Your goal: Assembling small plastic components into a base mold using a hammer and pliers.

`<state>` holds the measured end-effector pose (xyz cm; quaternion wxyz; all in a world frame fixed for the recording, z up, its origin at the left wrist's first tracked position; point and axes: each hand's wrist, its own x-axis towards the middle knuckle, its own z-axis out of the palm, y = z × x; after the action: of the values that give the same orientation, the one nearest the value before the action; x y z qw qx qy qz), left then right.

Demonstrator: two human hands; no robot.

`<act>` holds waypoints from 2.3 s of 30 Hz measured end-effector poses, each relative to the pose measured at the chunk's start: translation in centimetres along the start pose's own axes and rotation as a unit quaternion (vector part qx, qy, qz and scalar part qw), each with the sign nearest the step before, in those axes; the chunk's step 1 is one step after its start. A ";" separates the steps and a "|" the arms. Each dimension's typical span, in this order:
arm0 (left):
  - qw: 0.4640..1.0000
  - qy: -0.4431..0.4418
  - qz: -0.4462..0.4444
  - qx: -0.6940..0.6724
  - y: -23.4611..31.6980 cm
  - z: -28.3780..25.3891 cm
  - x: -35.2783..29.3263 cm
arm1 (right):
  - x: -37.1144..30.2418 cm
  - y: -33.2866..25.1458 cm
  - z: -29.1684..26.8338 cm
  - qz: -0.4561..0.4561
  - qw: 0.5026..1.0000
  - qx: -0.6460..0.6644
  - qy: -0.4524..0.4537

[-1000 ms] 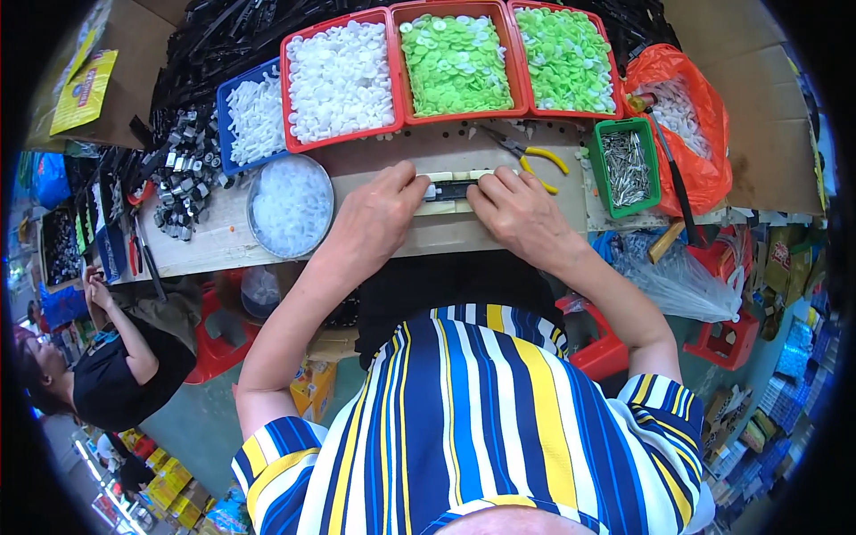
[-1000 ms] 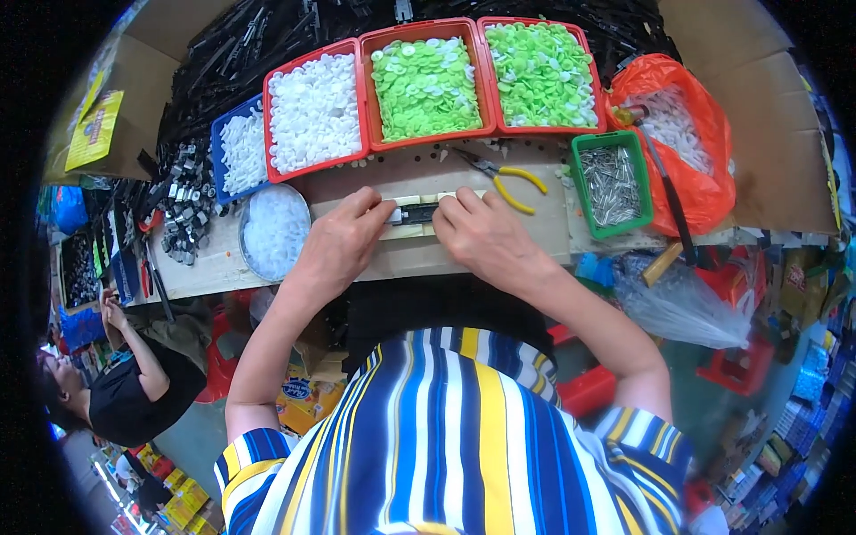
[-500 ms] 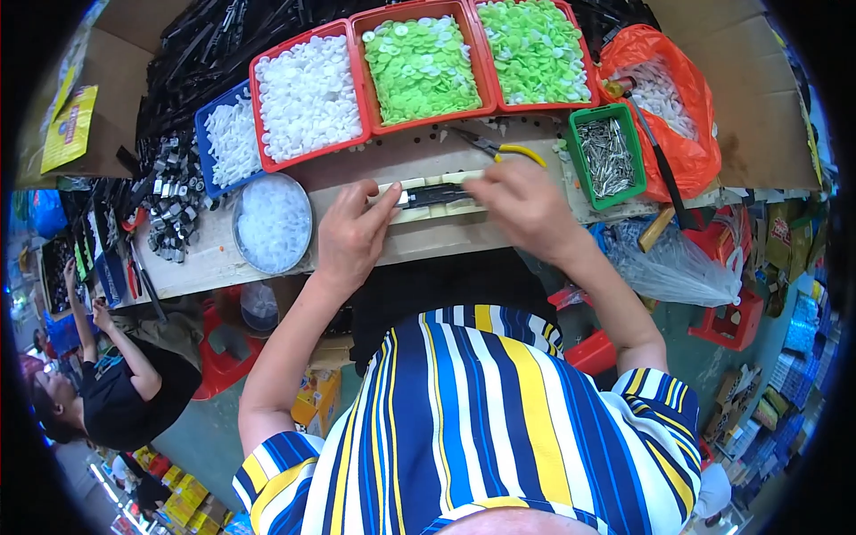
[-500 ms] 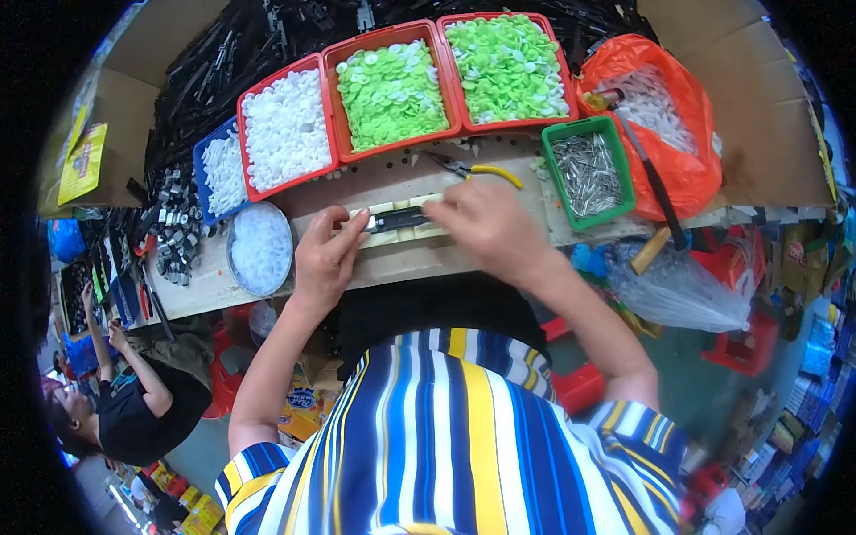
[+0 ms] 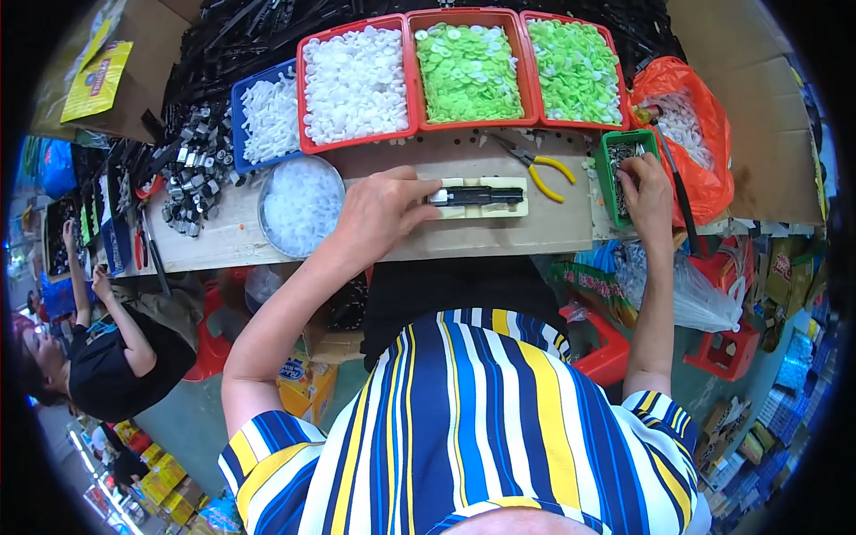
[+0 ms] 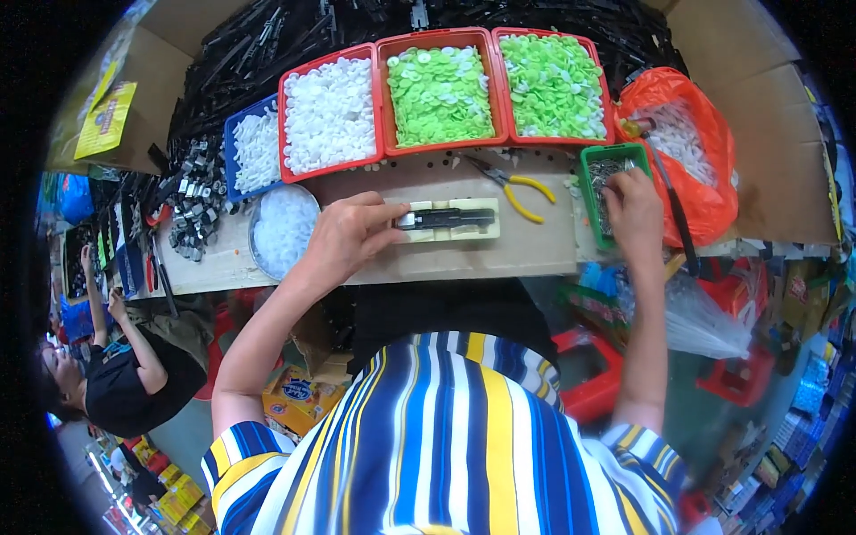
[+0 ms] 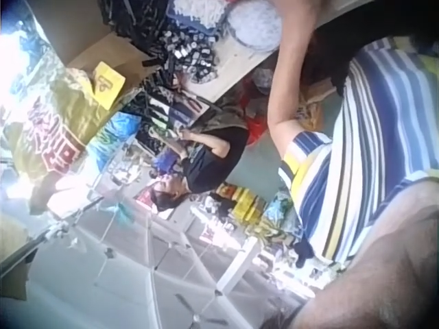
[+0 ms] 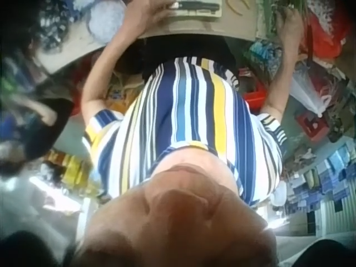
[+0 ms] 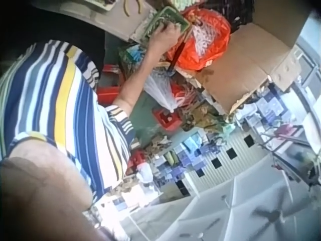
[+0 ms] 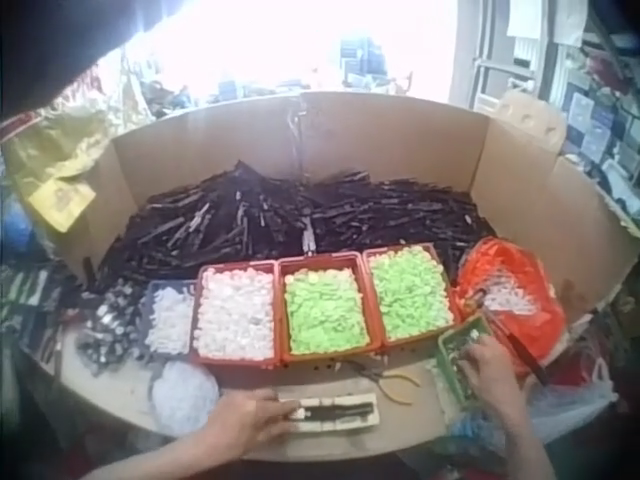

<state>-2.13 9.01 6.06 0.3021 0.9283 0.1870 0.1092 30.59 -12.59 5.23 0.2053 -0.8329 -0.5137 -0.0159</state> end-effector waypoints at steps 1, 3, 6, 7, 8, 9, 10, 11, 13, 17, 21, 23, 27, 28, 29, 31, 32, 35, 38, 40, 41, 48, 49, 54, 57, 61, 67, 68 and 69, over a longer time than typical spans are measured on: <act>1.000 0.001 0.001 0.000 -0.2 -0.4 0.1 | 0.1 0.2 -0.1 0.020 1.000 0.008 -0.015; 0.993 0.051 -0.061 -0.090 -0.4 -1.4 0.3 | 0.1 0.4 -0.2 0.038 0.999 0.017 -0.031; 0.983 0.176 -0.012 0.048 -2.2 -3.6 2.1 | 0.0 1.0 -0.6 0.041 0.998 0.049 -0.017; 0.975 0.204 -0.009 0.093 -3.4 -4.0 2.8 | 0.0 1.1 -0.8 0.047 0.997 0.058 -0.015; 0.971 0.207 -0.002 0.122 -4.2 -4.4 3.4 | 0.0 1.2 -0.9 0.056 0.996 0.066 -0.011; 0.966 0.209 0.005 0.150 -4.8 -4.6 4.0 | 0.0 1.1 -0.9 0.056 0.996 0.067 -0.011; 0.958 0.209 0.005 0.196 -5.3 -4.7 4.5 | 0.0 1.0 -1.0 0.054 0.996 0.065 -0.002; 0.958 0.209 0.007 0.195 -5.8 -4.7 5.0 | -0.1 1.0 -1.1 0.053 0.997 0.063 0.007; 0.953 0.161 0.021 0.257 -6.5 -4.8 5.4 | -0.2 0.4 -1.5 0.050 0.996 0.072 0.016; 0.952 0.162 0.037 0.256 -6.7 -4.7 5.8 | -0.5 -0.3 -1.9 0.020 0.995 0.090 0.039; 0.953 0.154 0.041 0.256 -6.4 -5.1 6.2 | -0.3 -2.2 -2.0 0.013 0.991 0.122 0.050; 0.954 0.145 0.042 0.260 -6.4 -5.3 6.2 | 0.0 -3.5 -2.0 -0.003 0.988 0.146 0.045; 0.958 0.169 0.046 0.226 -6.0 -5.6 5.8 | 0.8 -6.6 -1.3 -0.045 0.983 0.163 0.068; 0.957 0.203 0.047 0.203 -5.7 -5.5 5.5 | 1.1 -7.7 -1.0 -0.057 0.979 0.180 0.071; 0.957 0.203 0.049 0.200 -5.0 -5.4 5.3 | 1.2 -8.8 -0.7 -0.068 0.975 0.199 0.069; 0.970 0.233 -0.049 -0.053 -3.1 -4.7 5.0 | 1.5 -11.2 0.2 -0.082 0.962 0.251 0.073; 0.954 0.228 -0.097 -0.169 -2.5 -3.8 4.4 | 1.7 -12.6 0.8 -0.100 0.959 0.255 0.076; 0.867 0.205 -0.171 -0.421 0.7 -1.1 3.0 | 2.3 -15.9 2.8 -0.152 0.941 0.287 0.098; 0.822 0.238 -0.140 -0.499 1.8 1.1 2.4 | 2.6 -17.8 3.8 -0.177 0.937 0.281 0.106; 0.801 0.257 -0.149 -0.519 2.4 1.9 2.2 | 2.5 -18.0 4.4 -0.184 0.936 0.280 0.106; 0.796 0.260 -0.155 -0.524 2.6 2.0 2.1 | 2.4 -18.1 4.4 -0.182 0.937 0.278 0.105; 0.799 0.266 -0.152 -0.518 3.3 2.7 2.1 | 2.1 -18.1 4.3 -0.166 0.947 0.262 0.089; 0.810 0.275 -0.147 -0.496 3.5 2.8 2.2 | 2.0 -18.1 4.4 -0.164 0.947 0.261 0.089; 0.892 0.298 -0.124 -0.316 4.0 3.4 1.9 | 1.5 -18.4 5.1 -0.179 0.951 0.196 0.159; 0.885 0.321 -0.103 -0.321 4.3 3.9 2.0 | 1.1 -17.8 5.0 -0.154 0.947 0.267 0.087; 0.796 0.260 -0.126 -0.532 3.6 4.2 1.9 | 1.2 -16.8 4.8 -0.015 0.876 0.482 0.014; 0.793 0.207 -0.129 -0.557 2.9 4.7 0.5 | 0.9 -16.3 4.5 -0.056 0.870 0.485 -0.066; 0.789 0.196 -0.126 -0.568 2.8 4.8 0.3 | 0.8 -16.3 4.7 -0.056 0.871 0.484 -0.067; 0.788 0.198 -0.126 -0.569 2.9 4.8 0.1 | 0.6 -16.2 5.0 -0.081 0.882 0.461 -0.050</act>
<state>0.31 4.41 3.99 0.7433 0.5145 0.2620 0.3380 16.01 -4.00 6.08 0.5382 -0.5995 -0.5380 0.2478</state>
